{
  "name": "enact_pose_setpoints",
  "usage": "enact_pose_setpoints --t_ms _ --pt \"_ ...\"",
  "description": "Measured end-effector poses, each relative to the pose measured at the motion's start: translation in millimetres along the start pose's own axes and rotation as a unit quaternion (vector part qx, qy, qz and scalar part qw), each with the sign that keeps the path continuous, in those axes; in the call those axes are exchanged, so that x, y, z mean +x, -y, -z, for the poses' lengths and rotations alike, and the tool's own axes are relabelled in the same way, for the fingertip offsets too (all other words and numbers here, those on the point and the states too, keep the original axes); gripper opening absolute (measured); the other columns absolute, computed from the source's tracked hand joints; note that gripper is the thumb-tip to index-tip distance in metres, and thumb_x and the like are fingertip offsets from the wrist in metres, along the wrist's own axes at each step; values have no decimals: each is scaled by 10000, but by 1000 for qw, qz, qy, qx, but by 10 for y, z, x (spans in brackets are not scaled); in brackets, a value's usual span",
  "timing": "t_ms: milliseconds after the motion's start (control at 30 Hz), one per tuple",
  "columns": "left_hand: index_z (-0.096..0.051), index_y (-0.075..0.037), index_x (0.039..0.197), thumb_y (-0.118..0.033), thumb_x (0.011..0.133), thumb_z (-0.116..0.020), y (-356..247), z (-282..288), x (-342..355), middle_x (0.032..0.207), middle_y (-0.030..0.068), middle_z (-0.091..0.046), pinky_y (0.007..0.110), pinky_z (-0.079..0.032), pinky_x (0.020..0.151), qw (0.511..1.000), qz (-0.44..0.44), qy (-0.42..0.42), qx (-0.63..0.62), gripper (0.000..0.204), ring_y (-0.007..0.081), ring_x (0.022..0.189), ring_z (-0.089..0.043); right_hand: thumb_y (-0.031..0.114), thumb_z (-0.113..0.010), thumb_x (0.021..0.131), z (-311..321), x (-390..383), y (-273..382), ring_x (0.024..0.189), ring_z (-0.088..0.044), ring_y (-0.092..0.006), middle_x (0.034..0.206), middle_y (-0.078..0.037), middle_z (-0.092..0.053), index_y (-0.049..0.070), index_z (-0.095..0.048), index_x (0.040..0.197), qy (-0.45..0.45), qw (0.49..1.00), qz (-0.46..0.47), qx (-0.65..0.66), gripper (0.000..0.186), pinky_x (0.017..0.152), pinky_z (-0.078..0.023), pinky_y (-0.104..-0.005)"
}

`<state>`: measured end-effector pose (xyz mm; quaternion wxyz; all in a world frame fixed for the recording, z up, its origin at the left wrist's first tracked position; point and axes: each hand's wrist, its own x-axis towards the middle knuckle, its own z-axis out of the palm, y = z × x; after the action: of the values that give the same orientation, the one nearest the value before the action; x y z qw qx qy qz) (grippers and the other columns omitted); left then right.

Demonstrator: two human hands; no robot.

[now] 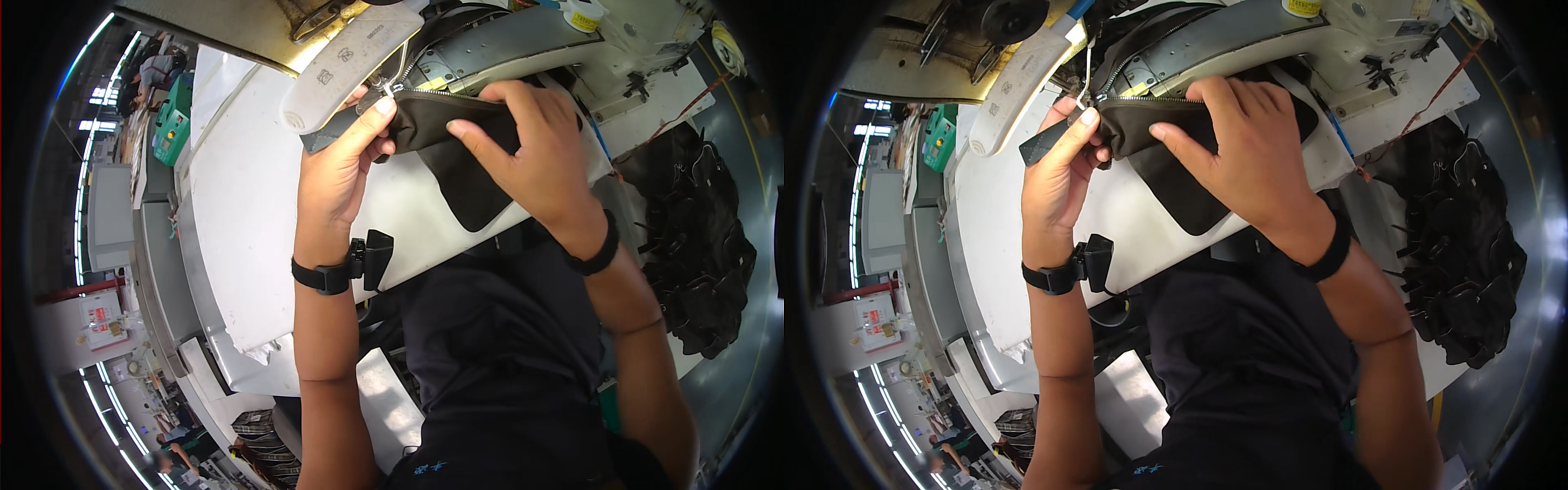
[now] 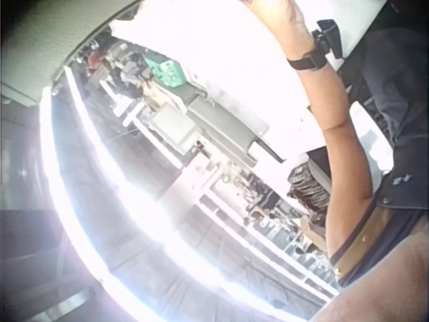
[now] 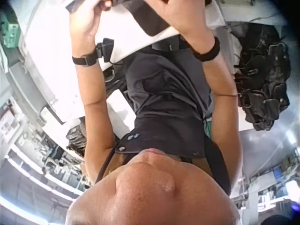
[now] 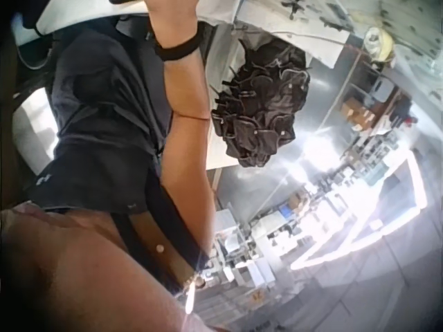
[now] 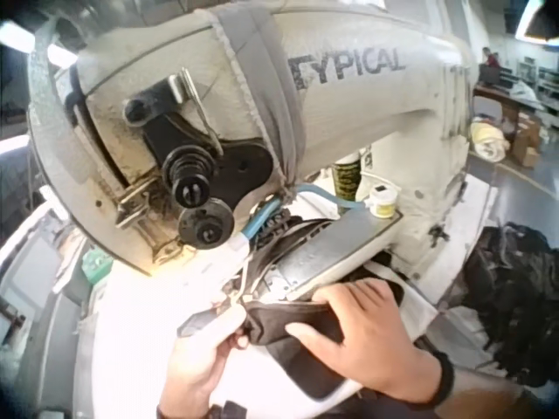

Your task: Sewing and inspecting a zipper and lining on a brown bag using a sewing machine.

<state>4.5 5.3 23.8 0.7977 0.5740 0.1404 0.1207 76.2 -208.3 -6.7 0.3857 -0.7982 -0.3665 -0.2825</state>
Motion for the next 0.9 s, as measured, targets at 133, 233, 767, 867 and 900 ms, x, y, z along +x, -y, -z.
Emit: enact_pose_setpoints --t_ms 133,233,767,867,900 --pt "-619 -42 1203 -48 887 -807 10 26 1 1009 59 -680 278 -567 641 1000 -11 -8 11 368 149 879 -692 254 -759 898 -18 51 -10 878 -649 -271 921 -57 -686 71 -654 989 22 998 27 46 230 883 -437 -406" --pt "-611 -32 1221 -46 883 -809 8 51 23 1021 64 -683 278 -581 666 1000 -7 6 3 391 157 900 -701 194 -706 943 6 89 -22 851 -637 -300 913 -84 -672 56 -625 984 84 989 17 117 165 872 -440 -395" --pt "-537 -53 1197 -51 891 -778 -98 -199 -115 858 41 -664 263 -506 616 999 5 -22 28 390 138 631 -615 238 -762 872 -160 479 -59 628 -514 -208 609 -20 -494 116 -557 677 -28 988 147 -29 309 685 -385 -349" --pt "-537 -56 1172 -55 890 -779 -97 -252 -127 854 44 -669 261 -500 601 999 -2 -34 37 372 134 617 -608 278 -756 856 -139 690 -195 613 -520 -212 593 -14 -519 113 -538 602 -3 976 219 -3 374 678 -388 -372" --pt "-537 -56 1172 -55 890 -779 -94 -262 -128 854 44 -669 261 -500 601 999 0 -36 39 372 134 617 -608 278 -756 856 -137 739 -222 613 -520 -212 593 -14 -519 113 -538 602 -2 976 218 -3 374 678 -388 -372"
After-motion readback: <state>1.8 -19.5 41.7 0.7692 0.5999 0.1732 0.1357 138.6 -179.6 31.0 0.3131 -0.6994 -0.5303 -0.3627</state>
